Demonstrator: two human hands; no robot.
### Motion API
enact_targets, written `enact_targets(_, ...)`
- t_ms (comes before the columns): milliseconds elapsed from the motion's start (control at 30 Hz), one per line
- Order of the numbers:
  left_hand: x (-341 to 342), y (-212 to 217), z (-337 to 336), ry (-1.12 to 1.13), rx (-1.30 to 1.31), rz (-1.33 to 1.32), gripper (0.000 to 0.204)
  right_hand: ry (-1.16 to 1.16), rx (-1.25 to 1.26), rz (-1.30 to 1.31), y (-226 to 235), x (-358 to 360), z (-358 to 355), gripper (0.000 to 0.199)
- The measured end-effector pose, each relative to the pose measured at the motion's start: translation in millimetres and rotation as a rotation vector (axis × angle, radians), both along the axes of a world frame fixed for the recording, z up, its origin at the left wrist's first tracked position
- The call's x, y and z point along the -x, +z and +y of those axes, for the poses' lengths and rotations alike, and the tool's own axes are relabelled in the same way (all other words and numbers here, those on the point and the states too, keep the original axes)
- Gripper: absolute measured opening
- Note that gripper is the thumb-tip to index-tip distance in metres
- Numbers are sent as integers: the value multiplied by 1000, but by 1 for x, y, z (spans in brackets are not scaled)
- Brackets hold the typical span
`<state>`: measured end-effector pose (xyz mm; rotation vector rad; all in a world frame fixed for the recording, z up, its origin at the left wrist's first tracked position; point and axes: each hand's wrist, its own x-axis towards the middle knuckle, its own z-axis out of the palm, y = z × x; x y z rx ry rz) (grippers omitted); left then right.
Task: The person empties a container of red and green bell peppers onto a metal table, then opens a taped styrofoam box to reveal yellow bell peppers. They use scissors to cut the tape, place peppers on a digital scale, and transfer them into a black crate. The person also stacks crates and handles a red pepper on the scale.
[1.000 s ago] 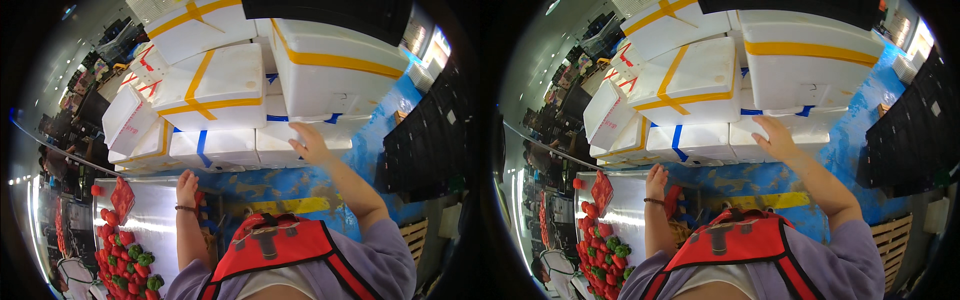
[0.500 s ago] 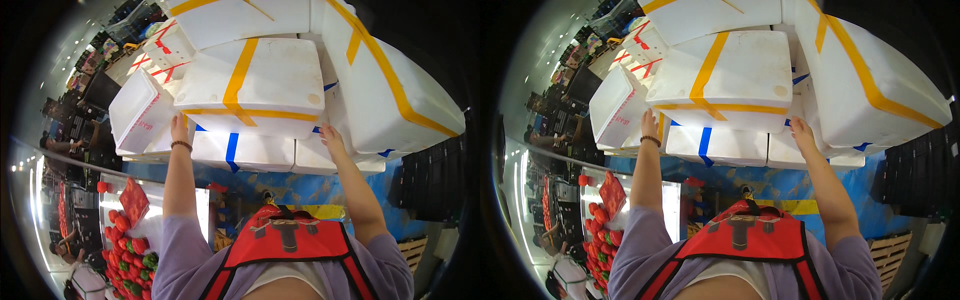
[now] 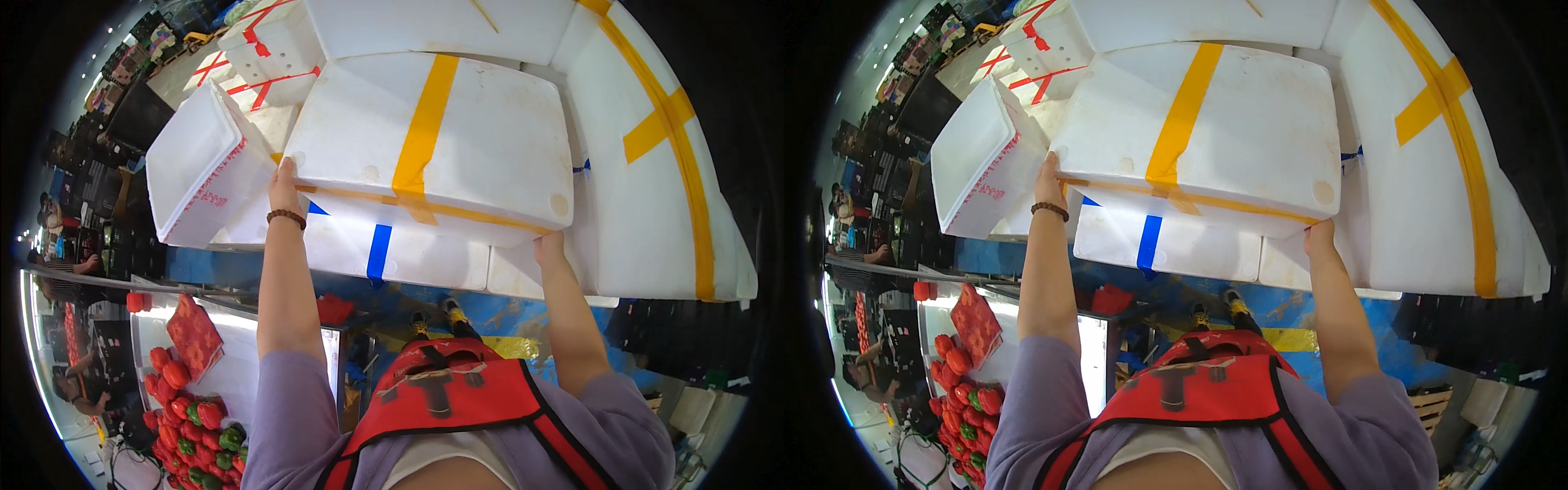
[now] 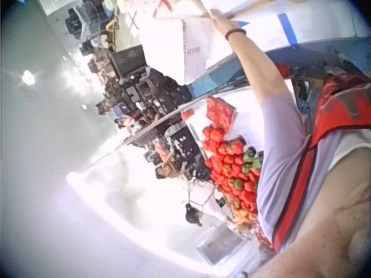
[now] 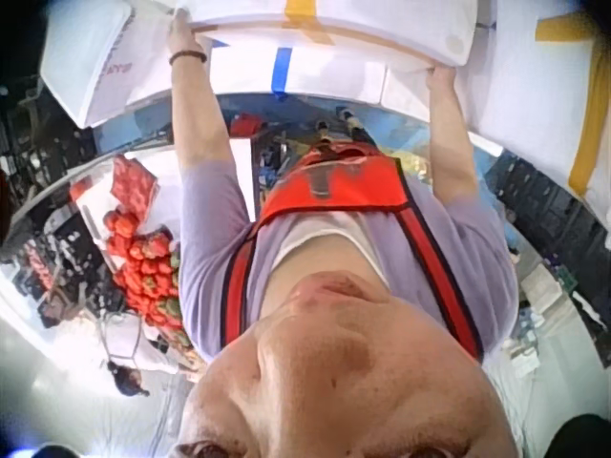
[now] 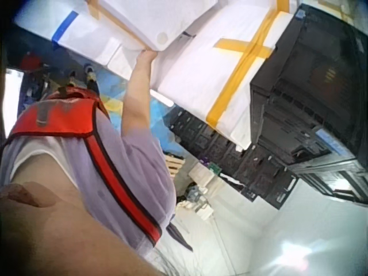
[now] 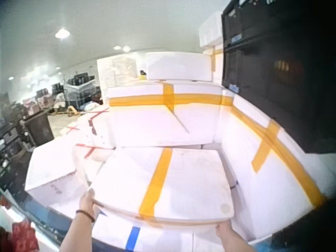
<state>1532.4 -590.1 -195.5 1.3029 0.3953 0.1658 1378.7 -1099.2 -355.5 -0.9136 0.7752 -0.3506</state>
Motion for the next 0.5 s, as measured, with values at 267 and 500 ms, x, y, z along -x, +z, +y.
enact_targets(267,83,-11,-6,148,-344,-42,44,91,-147,-193,-33,-19,-44,32)
enact_targets(500,171,11,-39,181,-452,162,47,94,77,-60,-45,-27,-49,43)
